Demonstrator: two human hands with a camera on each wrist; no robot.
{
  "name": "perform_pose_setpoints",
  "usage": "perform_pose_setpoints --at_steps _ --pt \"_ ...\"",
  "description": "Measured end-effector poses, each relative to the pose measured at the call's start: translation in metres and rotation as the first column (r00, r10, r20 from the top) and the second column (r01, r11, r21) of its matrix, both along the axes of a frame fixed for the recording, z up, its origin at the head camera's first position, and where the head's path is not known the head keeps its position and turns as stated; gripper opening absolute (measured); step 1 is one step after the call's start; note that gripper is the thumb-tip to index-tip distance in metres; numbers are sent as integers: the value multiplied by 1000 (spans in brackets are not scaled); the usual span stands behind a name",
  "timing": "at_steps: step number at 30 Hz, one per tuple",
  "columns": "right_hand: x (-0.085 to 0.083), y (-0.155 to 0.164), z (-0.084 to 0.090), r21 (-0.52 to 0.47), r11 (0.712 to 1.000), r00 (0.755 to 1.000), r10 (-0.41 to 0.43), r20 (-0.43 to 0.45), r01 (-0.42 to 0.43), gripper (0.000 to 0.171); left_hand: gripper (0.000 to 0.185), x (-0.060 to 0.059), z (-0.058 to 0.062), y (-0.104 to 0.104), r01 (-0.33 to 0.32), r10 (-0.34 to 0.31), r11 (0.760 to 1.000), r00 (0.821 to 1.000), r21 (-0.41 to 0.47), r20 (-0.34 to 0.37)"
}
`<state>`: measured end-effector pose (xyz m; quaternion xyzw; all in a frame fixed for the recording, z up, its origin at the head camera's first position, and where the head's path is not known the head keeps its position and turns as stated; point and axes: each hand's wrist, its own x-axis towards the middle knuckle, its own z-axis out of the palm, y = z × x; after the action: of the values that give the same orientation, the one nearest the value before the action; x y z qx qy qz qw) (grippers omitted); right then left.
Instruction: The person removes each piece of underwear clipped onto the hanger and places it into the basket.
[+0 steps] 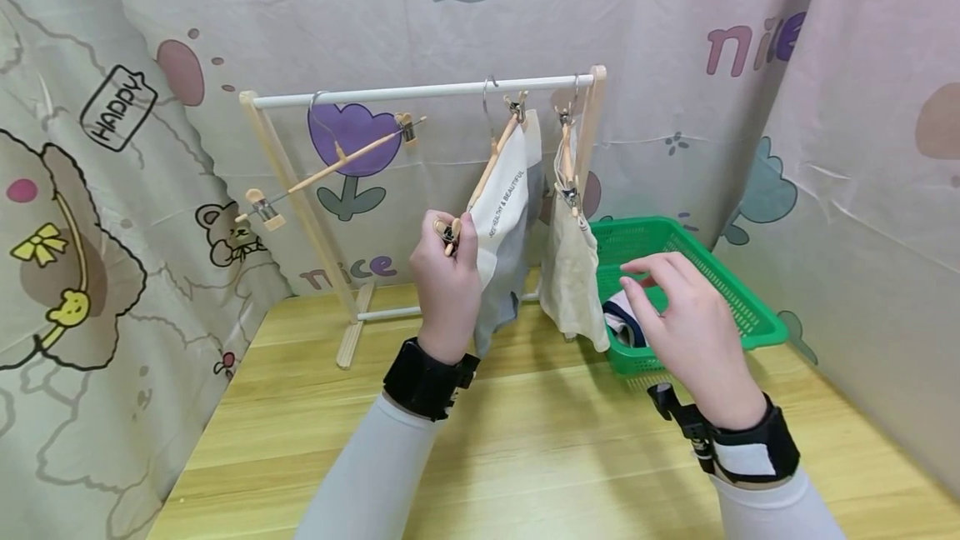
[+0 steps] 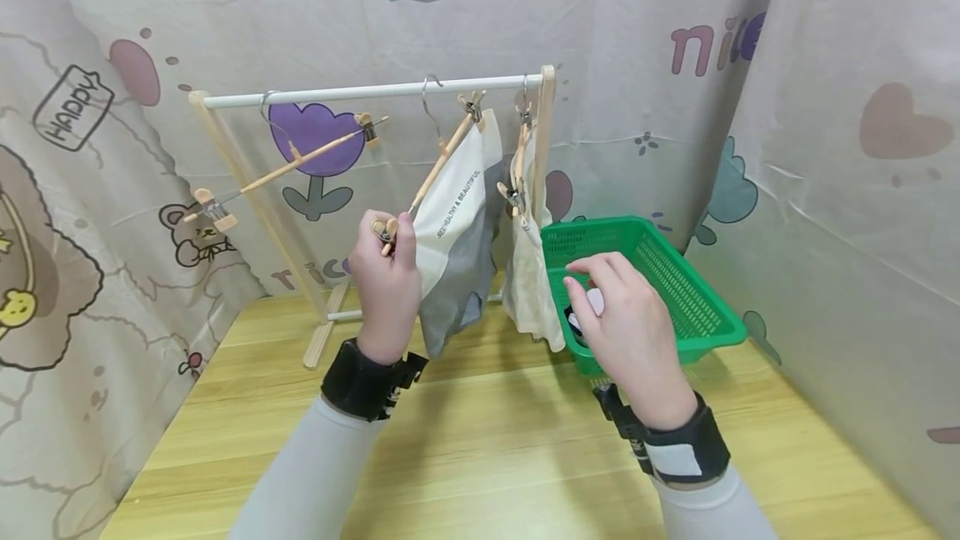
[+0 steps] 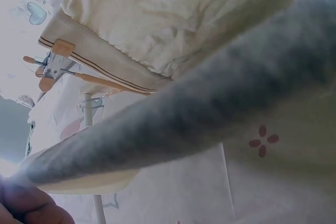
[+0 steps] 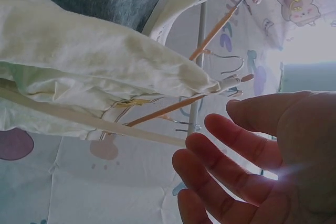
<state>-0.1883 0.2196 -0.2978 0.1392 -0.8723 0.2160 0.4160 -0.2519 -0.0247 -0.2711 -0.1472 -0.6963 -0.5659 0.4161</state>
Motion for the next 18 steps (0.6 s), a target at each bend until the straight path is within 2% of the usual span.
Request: perform_pose_setpoints --at_steps 9,18 --pt "1 -1 -1 -6 1000 1000 -4 6 4 16 24 8 -14 -9 -50 50 999 999 6 2" --pt "1 -1 0 1 1000 1000 -3 -8 3 16 23 13 -25 -17 -60 60 998 998 25 8"
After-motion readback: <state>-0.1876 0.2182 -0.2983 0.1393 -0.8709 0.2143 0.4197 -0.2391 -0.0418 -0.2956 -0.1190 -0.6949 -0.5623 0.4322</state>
